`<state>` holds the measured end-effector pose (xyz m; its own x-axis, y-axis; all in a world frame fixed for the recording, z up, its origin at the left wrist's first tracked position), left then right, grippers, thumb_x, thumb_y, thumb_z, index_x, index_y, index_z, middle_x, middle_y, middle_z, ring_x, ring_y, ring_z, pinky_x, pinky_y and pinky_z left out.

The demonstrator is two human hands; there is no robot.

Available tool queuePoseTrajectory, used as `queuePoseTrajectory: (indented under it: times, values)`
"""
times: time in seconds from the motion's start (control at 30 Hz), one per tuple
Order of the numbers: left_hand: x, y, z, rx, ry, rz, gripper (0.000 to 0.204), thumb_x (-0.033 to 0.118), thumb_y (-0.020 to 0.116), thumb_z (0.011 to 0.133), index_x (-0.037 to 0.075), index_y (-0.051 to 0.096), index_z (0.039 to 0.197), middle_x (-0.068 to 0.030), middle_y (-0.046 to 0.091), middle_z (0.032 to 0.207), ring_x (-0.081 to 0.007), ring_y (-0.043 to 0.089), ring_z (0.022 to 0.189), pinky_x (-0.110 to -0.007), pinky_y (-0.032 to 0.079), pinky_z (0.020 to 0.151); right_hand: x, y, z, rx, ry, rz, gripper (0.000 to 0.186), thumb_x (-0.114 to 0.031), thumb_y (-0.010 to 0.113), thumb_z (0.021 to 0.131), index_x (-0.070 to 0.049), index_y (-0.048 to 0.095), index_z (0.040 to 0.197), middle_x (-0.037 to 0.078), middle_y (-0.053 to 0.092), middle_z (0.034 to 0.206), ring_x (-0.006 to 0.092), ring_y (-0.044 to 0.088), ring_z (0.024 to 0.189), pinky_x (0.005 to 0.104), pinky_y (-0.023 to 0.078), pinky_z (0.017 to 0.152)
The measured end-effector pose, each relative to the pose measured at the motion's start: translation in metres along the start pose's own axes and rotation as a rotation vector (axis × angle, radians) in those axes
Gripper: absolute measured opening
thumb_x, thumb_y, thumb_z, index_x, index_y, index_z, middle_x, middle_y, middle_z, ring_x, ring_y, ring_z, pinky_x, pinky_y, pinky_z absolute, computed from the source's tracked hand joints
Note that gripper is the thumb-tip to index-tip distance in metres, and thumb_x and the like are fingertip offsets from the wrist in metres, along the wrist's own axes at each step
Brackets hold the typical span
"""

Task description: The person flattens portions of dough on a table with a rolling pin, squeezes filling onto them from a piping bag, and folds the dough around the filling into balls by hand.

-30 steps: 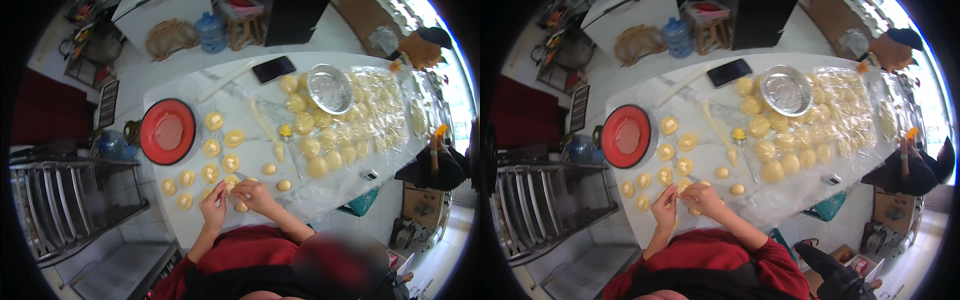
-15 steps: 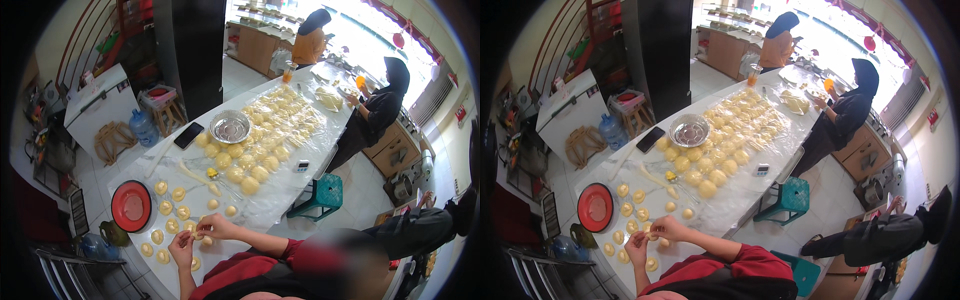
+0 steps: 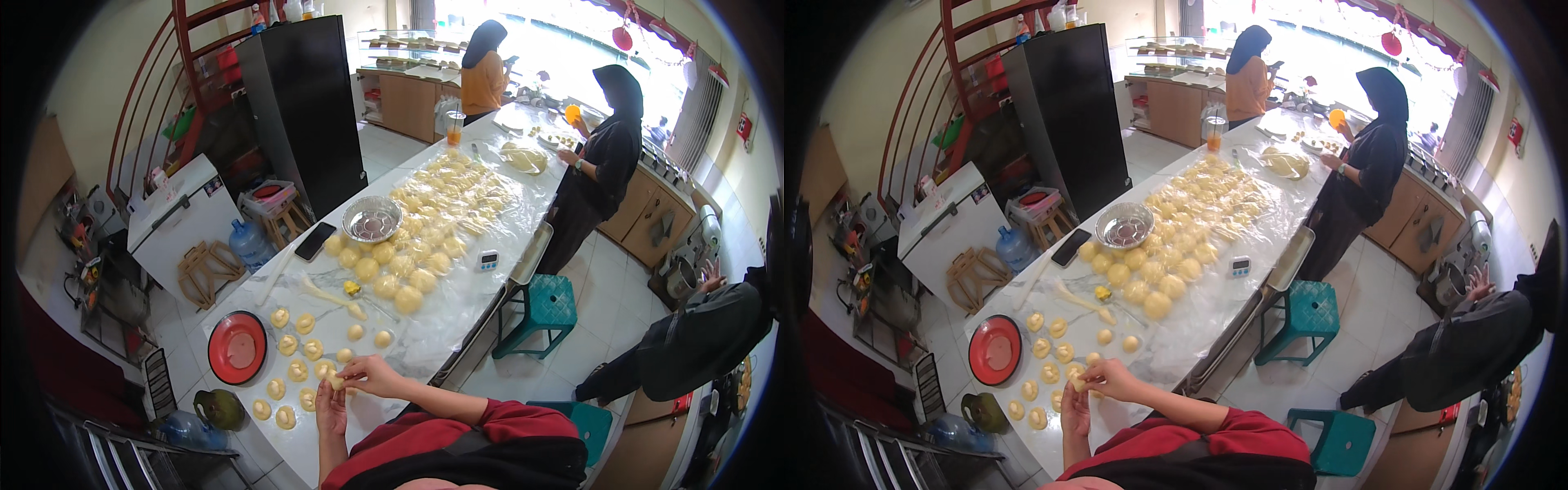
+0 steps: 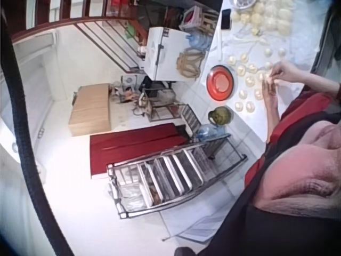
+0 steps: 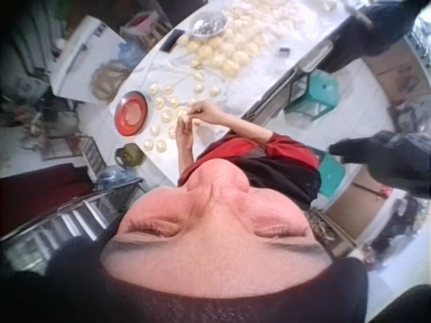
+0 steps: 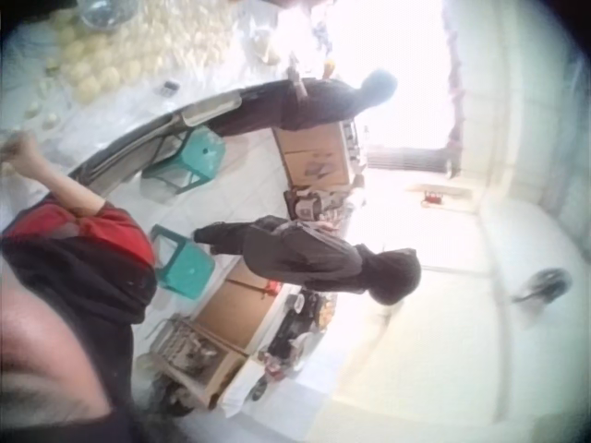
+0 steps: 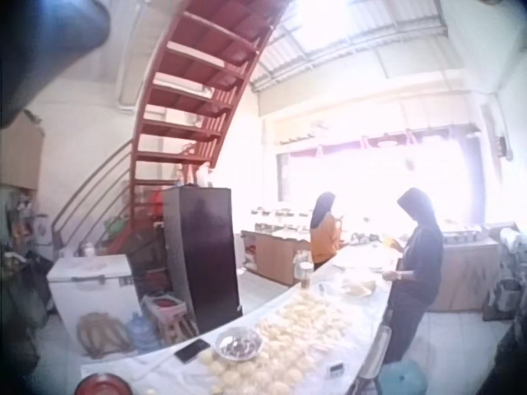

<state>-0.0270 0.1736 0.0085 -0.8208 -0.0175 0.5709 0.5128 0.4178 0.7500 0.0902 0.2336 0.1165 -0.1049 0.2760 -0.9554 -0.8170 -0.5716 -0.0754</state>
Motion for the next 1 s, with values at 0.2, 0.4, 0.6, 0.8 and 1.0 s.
queuePoseTrajectory:
  times: [0.2, 0.4, 0.6, 0.8, 1.0]
  values:
    - [0.001, 0.015, -0.007, -0.19, -0.03, 0.073, 0.027, 0.019, 0.053, 0.084, 0.007, 0.046, 0.107, -0.0056, 0.057, 0.098, -0.0146, 0.059, 0.085, -0.023, 0.051, 0.069, 0.0, -0.019, 0.0, 0.081, 0.033, -0.187, 0.017, -0.018, 0.069, 0.069, -0.007, 0.066, 0.082, 0.004, 0.062, 0.07, 0.0124, 0.056, 0.064, 0.0246, 0.044, 0.057]
    - [0.007, 0.047, -0.02, -0.241, -0.05, 0.181, 0.031, 0.014, 0.054, 0.083, 0.006, 0.043, 0.11, -0.0065, 0.055, 0.101, -0.0143, 0.057, 0.089, -0.022, 0.05, 0.073, 0.013, -0.015, 0.001, -0.067, 0.125, -0.25, 0.016, -0.016, 0.067, 0.07, -0.008, 0.065, 0.084, 0.006, 0.062, 0.076, 0.0168, 0.056, 0.072, 0.03, 0.044, 0.063]
    - [0.018, 0.028, -0.012, -0.102, 0.098, 0.169, 0.035, 0.002, 0.057, 0.079, 0.006, 0.041, 0.111, -0.0066, 0.055, 0.098, -0.0122, 0.057, 0.085, -0.022, 0.05, 0.073, -0.014, -0.002, 0.006, 0.047, -0.139, -0.374, 0.014, -0.015, 0.064, 0.07, -0.007, 0.066, 0.081, 0.008, 0.062, 0.073, 0.025, 0.056, 0.072, 0.0331, 0.044, 0.067]
    - [0.011, 0.01, -0.005, -0.142, 0.036, 0.152, 0.029, 0.012, 0.053, 0.084, 0.006, 0.043, 0.11, -0.0042, 0.058, 0.088, -0.0128, 0.06, 0.074, -0.023, 0.051, 0.067, -0.005, -0.001, 0.013, 0.006, -0.065, -0.363, 0.013, -0.014, 0.065, 0.069, -0.006, 0.065, 0.078, 0.009, 0.061, 0.072, 0.0243, 0.057, 0.072, 0.0343, 0.044, 0.068]
    - [0.001, 0.019, -0.012, -0.154, -0.165, 0.278, 0.03, 0.023, 0.044, 0.089, 0.005, 0.042, 0.113, -0.0082, 0.056, 0.098, -0.0157, 0.059, 0.085, -0.025, 0.051, 0.072, 0.003, 0.002, 0.014, -0.101, -0.029, -0.305, 0.014, -0.014, 0.065, 0.069, -0.006, 0.065, 0.08, 0.009, 0.062, 0.075, 0.0245, 0.058, 0.074, 0.0343, 0.045, 0.066]
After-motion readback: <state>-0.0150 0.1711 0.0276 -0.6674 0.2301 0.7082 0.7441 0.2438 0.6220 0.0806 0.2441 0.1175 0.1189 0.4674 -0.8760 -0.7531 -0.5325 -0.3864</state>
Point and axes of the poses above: each hand's wrist, its own z-axis towards the middle knuckle, its own y-axis out of the palm, x = y × z, the point moved 8 cm from there along z, towards the middle knuckle
